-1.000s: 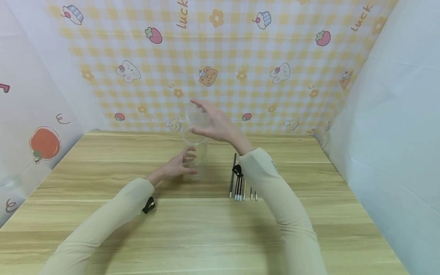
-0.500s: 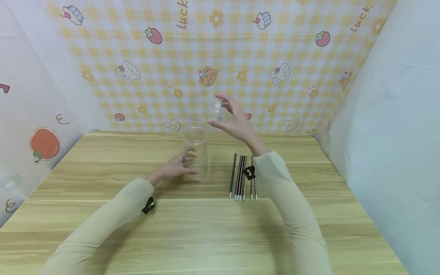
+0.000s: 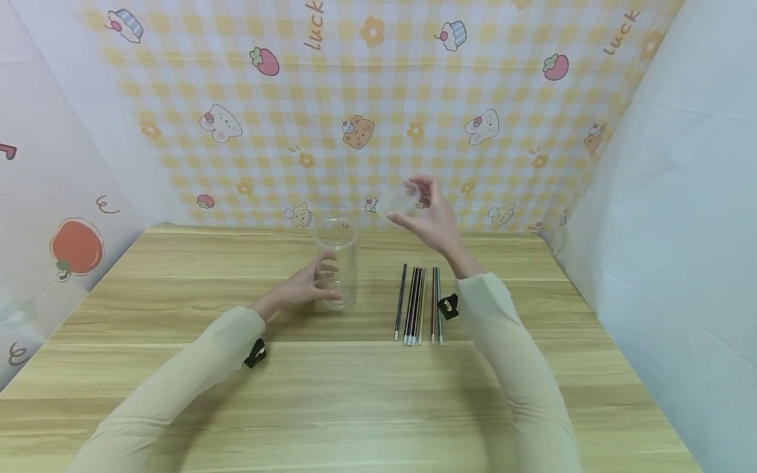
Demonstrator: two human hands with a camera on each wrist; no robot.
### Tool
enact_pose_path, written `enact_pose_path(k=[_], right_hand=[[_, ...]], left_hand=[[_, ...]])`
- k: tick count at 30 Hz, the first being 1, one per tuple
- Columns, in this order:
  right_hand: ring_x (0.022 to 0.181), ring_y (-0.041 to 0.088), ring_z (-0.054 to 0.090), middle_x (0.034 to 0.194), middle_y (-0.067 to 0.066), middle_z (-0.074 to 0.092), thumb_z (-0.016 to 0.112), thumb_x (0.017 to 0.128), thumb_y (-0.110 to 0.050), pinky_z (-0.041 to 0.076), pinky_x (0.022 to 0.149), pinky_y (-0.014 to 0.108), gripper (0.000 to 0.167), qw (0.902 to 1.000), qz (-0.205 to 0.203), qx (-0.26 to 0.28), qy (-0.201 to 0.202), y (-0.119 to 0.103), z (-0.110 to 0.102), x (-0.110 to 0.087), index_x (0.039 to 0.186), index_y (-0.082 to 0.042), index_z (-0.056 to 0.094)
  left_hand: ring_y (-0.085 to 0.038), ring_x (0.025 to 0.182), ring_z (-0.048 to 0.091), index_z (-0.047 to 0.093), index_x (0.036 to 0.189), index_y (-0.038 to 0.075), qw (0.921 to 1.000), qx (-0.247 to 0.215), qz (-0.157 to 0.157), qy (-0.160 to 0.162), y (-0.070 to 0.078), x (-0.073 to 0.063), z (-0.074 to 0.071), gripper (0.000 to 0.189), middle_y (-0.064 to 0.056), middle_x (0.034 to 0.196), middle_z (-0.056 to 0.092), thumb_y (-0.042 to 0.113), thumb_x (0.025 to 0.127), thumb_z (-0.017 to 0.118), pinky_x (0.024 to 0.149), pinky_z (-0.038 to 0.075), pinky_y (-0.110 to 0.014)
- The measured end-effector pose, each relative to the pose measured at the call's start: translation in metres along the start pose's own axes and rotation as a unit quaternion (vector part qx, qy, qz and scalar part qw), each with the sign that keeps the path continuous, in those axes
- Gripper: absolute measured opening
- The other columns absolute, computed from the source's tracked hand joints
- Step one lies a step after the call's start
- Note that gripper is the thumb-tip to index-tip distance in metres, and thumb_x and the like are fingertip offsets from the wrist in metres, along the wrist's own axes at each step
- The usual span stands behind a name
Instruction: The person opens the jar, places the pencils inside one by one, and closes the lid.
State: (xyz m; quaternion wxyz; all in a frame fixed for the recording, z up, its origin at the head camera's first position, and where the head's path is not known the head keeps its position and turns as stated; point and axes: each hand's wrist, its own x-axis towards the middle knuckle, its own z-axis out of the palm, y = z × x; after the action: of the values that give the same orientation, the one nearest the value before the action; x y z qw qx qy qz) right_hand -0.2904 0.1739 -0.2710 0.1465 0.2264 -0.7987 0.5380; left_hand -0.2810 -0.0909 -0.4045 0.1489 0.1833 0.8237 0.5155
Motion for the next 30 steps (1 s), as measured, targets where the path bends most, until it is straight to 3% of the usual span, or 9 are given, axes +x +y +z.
enact_pose_path(k=[4,9,15,22,30], right_hand=[[0.118,0.012,0.038,0.126,0.007,0.047,0.076,0.069,-0.013,0.026,0.098,0.021,0.067,0.9997,0.023,-0.009,0.002,0.018,-0.01,-0.005,0.122,-0.001,0.036],[0.119,0.02,0.038,0.127,0.015,0.044,0.073,0.071,-0.005,0.027,0.099,0.028,0.064,0.9996,0.024,0.015,0.007,0.019,-0.019,-0.018,0.121,0.004,0.034],[0.116,0.029,0.038,0.127,0.02,0.039,0.07,0.074,-0.005,0.026,0.1,0.034,0.067,0.9988,0.047,0.002,0.013,0.023,-0.031,-0.034,0.124,0.007,0.028],[0.116,0.028,0.038,0.129,0.02,0.036,0.066,0.078,-0.004,0.026,0.101,0.035,0.064,0.9972,0.055,0.038,0.032,0.064,-0.054,-0.046,0.129,0.004,0.028],[0.122,0.023,0.031,0.134,0.013,0.034,0.064,0.082,-0.016,0.023,0.101,0.039,0.066,0.9929,0.107,0.017,0.051,0.09,-0.075,-0.065,0.135,-0.005,0.027]], left_hand=[[-0.03,0.117,0.038,0.019,0.137,0.014,1.0,-0.005,0.001,-0.001,0.0,0.0,0.0,0.087,-0.015,0.132,0.036,0.02,0.07,0.075,0.096,0.03,-0.044],[-0.03,0.118,0.037,0.018,0.137,0.015,1.0,-0.009,0.001,-0.002,0.0,0.0,0.0,0.086,-0.015,0.133,0.035,0.018,0.071,0.074,0.097,0.029,-0.045],[-0.033,0.12,0.034,0.019,0.136,0.017,0.9997,-0.022,-0.002,-0.012,0.005,-0.003,-0.001,0.084,-0.017,0.134,0.033,0.016,0.072,0.073,0.098,0.026,-0.047],[-0.037,0.12,0.031,0.018,0.136,0.011,0.9991,-0.033,-0.003,-0.026,0.027,-0.017,-0.004,0.081,-0.024,0.134,0.029,0.011,0.074,0.071,0.098,0.025,-0.047],[-0.037,0.121,0.03,0.018,0.135,0.011,0.999,-0.035,-0.002,-0.029,0.032,-0.021,-0.004,0.079,-0.024,0.135,0.028,0.011,0.075,0.07,0.099,0.025,-0.047]])
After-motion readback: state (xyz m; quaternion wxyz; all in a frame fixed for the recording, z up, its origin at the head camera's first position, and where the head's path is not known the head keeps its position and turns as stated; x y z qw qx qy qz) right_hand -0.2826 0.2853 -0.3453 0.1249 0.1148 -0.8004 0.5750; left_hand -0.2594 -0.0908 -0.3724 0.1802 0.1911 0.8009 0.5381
